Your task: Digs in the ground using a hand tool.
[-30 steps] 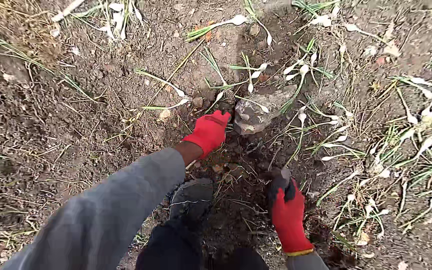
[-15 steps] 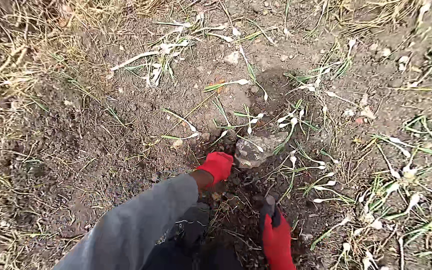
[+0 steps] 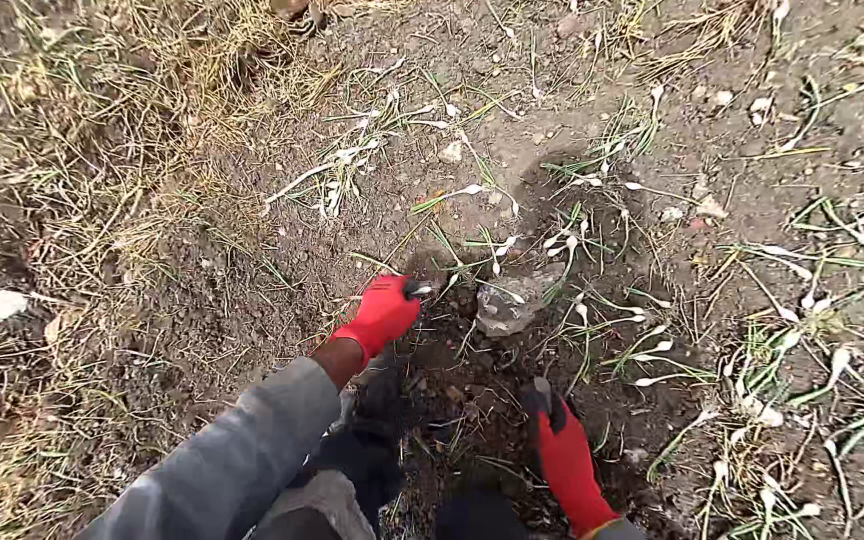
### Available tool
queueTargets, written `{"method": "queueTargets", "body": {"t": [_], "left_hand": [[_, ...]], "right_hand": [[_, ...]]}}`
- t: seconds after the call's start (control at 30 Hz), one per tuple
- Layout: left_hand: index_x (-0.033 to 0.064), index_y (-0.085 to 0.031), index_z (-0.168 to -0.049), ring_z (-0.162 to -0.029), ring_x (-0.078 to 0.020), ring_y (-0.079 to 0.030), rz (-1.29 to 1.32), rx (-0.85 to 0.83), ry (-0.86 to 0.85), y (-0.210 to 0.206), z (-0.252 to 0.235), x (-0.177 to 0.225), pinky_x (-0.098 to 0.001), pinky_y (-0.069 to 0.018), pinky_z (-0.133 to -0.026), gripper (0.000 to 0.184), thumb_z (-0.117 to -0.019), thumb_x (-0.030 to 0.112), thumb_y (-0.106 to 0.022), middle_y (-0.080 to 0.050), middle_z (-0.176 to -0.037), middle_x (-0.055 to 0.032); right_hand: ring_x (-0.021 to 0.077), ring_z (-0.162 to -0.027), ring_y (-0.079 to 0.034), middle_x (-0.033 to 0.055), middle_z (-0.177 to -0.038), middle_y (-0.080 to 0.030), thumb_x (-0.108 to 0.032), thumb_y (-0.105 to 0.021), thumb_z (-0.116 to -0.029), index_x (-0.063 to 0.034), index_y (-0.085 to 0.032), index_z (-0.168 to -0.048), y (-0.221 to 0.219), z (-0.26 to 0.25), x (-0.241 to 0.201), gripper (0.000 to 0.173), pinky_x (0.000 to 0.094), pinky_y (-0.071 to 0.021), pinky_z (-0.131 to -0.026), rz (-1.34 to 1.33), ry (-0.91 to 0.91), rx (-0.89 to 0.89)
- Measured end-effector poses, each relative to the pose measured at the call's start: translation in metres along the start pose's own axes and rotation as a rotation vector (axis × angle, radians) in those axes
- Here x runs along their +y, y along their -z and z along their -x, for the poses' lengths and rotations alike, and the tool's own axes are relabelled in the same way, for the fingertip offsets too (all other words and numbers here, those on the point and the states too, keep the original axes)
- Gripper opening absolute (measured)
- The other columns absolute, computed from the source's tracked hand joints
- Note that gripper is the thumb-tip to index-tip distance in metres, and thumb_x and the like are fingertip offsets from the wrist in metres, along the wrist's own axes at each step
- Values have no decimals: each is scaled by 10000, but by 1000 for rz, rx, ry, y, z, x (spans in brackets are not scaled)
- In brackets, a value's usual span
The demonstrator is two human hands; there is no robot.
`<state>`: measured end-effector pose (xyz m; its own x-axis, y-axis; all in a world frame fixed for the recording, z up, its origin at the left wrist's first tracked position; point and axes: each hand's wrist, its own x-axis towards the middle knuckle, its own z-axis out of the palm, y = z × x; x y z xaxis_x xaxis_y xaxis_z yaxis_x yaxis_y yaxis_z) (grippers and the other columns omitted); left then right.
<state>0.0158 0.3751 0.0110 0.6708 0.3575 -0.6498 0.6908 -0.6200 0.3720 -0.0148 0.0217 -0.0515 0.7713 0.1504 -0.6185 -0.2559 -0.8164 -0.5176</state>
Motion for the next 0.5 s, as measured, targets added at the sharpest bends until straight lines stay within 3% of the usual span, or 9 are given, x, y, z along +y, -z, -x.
{"method": "queueTargets", "body": {"t": [0.07,0.13,0.17,0.23,0.3,0.33,0.37,0.43,0.5], "left_hand": [[90,-675,-1289,-1212,-369,-633,-80,-104,-22,-43,-24,11,-614,-498,-1018,383,-965,292,-642,-681,-1240,-194],[96,-598,-1397,-1217,-385,-641,-194,-220,-38,-101,-46,16,-631,-525,-978,571,-944,438,-661,-673,-1283,-198],[69,-563,-1406,-1187,-405,-652,-217,-262,-23,-122,-50,20,-640,-540,-943,630,-934,468,-679,-670,-1268,-216],[25,-513,-1421,-1145,-429,-667,-218,-302,10,-144,-43,23,-642,-553,-906,647,-930,396,-711,-668,-1244,-242],[52,-516,-1427,-1146,-409,-672,-211,-283,-4,-144,-47,14,-624,-554,-913,537,-963,278,-667,-676,-1242,-215],[78,-551,-1399,-1155,-390,-671,-202,-281,-29,-143,-43,9,-615,-553,-923,476,-965,248,-648,-681,-1242,-195],[106,-600,-1368,-1178,-368,-663,-177,-277,-48,-142,-38,5,-607,-544,-951,420,-974,248,-635,-683,-1255,-175],[122,-676,-1300,-1205,-358,-652,-129,-228,-76,-121,-43,4,-612,-524,-985,339,-1010,284,-607,-689,-1269,-165],[123,-690,-1263,-1199,-359,-648,-141,-233,-63,-90,-51,3,-615,-514,-982,321,-1032,309,-567,-692,-1237,-166]], "right_hand": [[396,-1274,-596,273,-1349,-621,-308,-524,-1015,32,-495,-1478,0,-1,-2,575,577,-430,-1099,-26,12,7],[296,-1229,-634,216,-1318,-653,-333,-506,-1020,15,-520,-1462,6,-3,-4,563,499,-478,-1073,-48,8,-11],[226,-1153,-664,170,-1260,-680,-355,-492,-1018,-1,-543,-1438,14,-1,-6,552,450,-522,-1020,-59,2,-24],[113,-981,-689,78,-1113,-711,-349,-484,-1013,-8,-583,-1377,41,12,-26,509,351,-583,-885,-146,-14,-38],[100,-663,-640,-4,-811,-651,-299,-475,-1036,-21,-600,-1257,73,18,-64,376,320,-581,-591,-385,63,-6],[104,-588,-612,-36,-747,-627,-302,-483,-1036,-64,-592,-1217,90,26,-80,318,313,-555,-515,-505,132,-10],[110,-598,-627,-45,-775,-647,-346,-526,-1025,-117,-584,-1238,105,29,-93,318,308,-562,-516,-588,228,-26],[99,-630,-622,-33,-821,-647,-355,-585,-1017,-131,-580,-1317,108,15,-119,374,280,-555,-545,-691,400,3],[28,-658,-614,-94,-816,-625,-306,-536,-1020,-103,-531,-1198,73,-8,-133,270,240,-556,-582,-599,375,102]]}}
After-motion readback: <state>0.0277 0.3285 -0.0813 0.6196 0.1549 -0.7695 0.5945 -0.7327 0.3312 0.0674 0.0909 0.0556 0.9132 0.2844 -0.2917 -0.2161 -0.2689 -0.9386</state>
